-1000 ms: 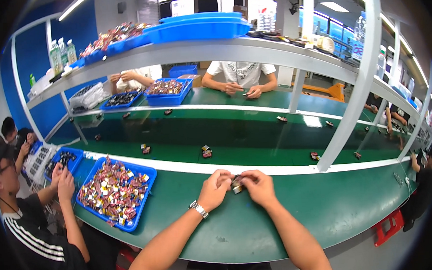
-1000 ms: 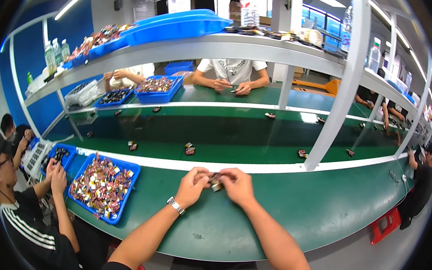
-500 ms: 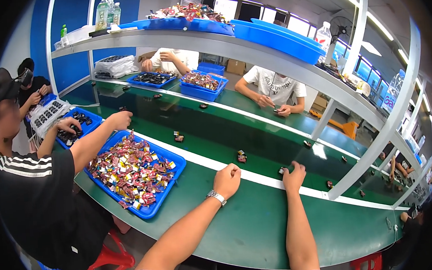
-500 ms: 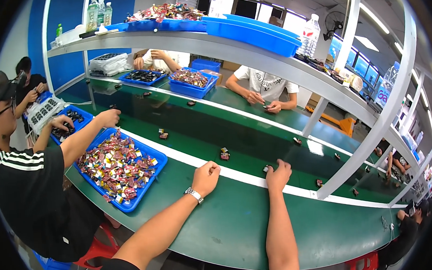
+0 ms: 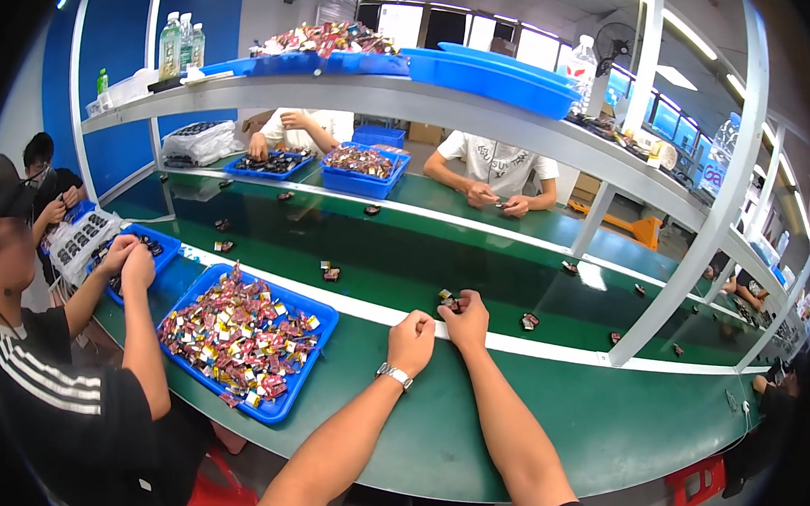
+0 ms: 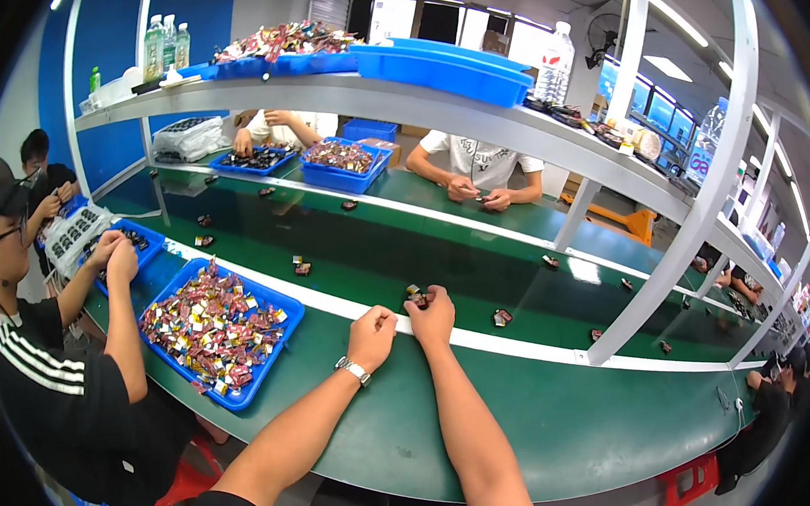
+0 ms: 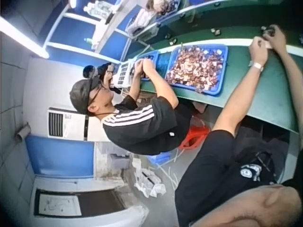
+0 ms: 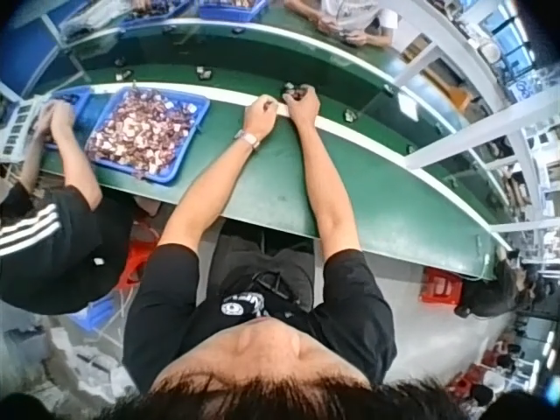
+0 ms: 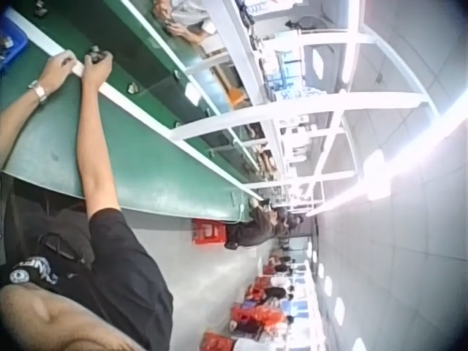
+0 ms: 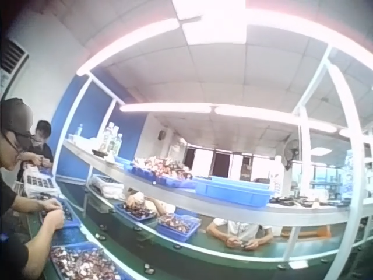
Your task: Assembling small mechanical or electronic components on a factory assembly line.
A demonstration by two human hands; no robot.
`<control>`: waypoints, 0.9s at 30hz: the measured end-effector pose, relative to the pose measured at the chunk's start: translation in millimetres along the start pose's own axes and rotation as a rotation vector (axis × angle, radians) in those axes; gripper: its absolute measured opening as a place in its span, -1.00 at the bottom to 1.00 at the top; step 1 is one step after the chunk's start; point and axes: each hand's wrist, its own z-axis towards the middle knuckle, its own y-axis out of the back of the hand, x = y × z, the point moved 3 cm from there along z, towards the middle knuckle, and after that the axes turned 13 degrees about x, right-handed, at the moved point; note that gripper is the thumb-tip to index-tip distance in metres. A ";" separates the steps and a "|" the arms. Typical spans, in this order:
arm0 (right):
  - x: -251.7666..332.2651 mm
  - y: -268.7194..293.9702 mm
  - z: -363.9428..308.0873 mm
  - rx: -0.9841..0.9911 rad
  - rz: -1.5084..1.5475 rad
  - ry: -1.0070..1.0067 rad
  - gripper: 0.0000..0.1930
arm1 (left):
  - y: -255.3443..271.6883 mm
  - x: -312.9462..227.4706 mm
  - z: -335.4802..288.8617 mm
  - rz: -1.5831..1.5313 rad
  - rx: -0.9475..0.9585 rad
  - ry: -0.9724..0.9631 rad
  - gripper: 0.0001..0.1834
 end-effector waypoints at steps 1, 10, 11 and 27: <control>-3.9 7.7 -10.6 -0.027 0.082 0.116 -0.45 | -2.2 3.1 0.0 -0.033 0.002 0.005 -0.85; 2.9 115.4 -119.8 0.437 0.171 0.362 -0.34 | -16.6 -15.6 -11.2 -0.346 0.666 0.212 -0.58; 10.2 121.6 -118.6 0.420 0.182 0.360 -0.34 | -22.5 -18.2 -18.5 -0.369 0.790 0.232 -0.57; 28.5 119.1 -125.0 0.184 -0.076 0.516 -0.77 | -38.3 -30.5 -36.3 -0.716 0.891 0.353 -0.50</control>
